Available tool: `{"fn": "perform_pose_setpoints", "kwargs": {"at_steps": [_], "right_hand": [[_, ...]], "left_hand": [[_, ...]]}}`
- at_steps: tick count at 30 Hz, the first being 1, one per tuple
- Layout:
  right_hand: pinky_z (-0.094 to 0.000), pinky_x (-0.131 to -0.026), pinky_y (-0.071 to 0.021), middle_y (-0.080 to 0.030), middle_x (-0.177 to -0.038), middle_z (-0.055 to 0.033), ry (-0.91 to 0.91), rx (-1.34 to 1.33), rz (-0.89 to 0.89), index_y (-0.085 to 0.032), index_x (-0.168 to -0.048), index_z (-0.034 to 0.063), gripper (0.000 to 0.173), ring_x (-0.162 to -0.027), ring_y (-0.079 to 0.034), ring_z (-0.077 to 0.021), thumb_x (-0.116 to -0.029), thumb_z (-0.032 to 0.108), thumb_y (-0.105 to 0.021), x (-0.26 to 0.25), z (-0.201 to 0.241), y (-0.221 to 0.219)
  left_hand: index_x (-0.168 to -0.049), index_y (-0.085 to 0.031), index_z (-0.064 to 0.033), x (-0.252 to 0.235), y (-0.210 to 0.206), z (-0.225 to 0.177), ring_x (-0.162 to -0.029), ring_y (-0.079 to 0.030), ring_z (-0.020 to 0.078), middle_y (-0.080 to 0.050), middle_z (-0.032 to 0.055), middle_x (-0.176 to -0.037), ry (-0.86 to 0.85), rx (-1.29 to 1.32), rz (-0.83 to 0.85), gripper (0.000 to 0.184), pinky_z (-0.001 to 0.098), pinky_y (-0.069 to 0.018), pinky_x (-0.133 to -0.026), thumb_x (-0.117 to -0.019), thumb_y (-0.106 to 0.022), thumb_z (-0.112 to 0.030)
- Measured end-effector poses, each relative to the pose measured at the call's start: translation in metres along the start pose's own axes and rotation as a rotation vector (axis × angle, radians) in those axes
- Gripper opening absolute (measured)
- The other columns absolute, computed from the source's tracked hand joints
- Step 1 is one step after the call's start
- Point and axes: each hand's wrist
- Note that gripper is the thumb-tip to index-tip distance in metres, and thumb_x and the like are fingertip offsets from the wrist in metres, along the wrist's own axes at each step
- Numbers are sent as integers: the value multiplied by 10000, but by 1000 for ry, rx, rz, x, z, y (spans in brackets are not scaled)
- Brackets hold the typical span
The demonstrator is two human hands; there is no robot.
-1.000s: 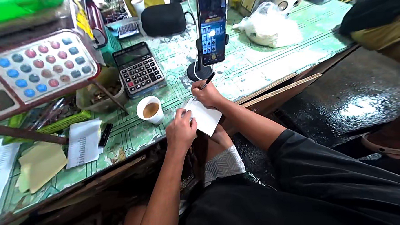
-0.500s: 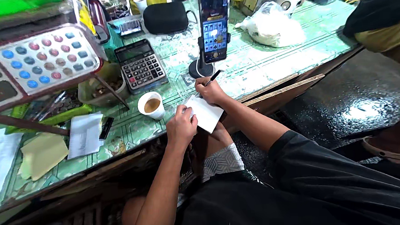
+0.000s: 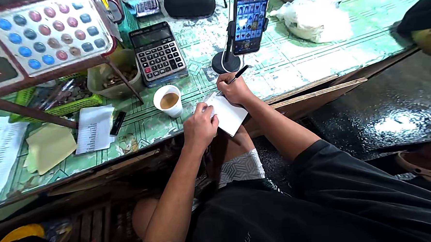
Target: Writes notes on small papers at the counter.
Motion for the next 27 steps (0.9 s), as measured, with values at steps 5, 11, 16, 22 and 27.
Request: {"fn": "perform_pose_setpoints", "kwargs": {"at_steps": [5, 11, 16, 22, 27], "right_hand": [[-381, -541, -390, -501, -584, 1, 0, 33, 0, -618, -700, 105, 253, -554, -495, -130, -941, 139, -547, 0, 2, -1], [-376, -524, -373, -481, -565, 4, 2, 21, -12, -595, -676, 109, 266, -533, -477, -130, -936, 136, -546, 0, 0, -2], [-328, -539, -464, -586, -667, -17, 3, -150, -145, -658, -804, 70, 229, -572, -549, -113, -962, 110, -497, 12, 2, 8], [-289, -601, -538, -672, -801, -13, 26, -412, -293, -688, -960, 44, 350, -653, -608, -92, -1036, 197, -383, 98, 0, 40], [-321, -751, -578, -688, -870, -3, 103, -604, -222, -671, -874, 61, 287, -802, -661, -108, -944, 81, -393, 143, 24, 60]], "left_hand": [[-1185, -760, -163, 0, 0, -1, -774, -702, 219, -660, 47, -1288, -7, 15, -23, 282, 446, -593, -614, -974, -637, -304], [-1198, -755, -167, -1, 0, 0, -793, -704, 214, -656, 40, -1289, -7, 0, -9, 285, 438, -597, -622, -981, -634, -307], [-1185, -754, -160, -3, 8, -6, -805, -709, 231, -645, 45, -1315, 16, -47, 63, 285, 454, -601, -637, -981, -629, -313], [-1341, -653, -95, -18, 39, -75, -1052, -705, 346, -589, 141, -1440, 110, -122, 390, 636, 563, -582, -842, -940, -619, -587], [-1339, -610, -46, -17, 21, -106, -985, -715, 336, -577, 181, -1400, 74, -238, 443, 672, 511, -601, -791, -881, -704, -528]]}}
Point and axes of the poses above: each hand's wrist, its own x-axis away from the middle knuckle, its own y-axis out of the back of the hand, z = x × y
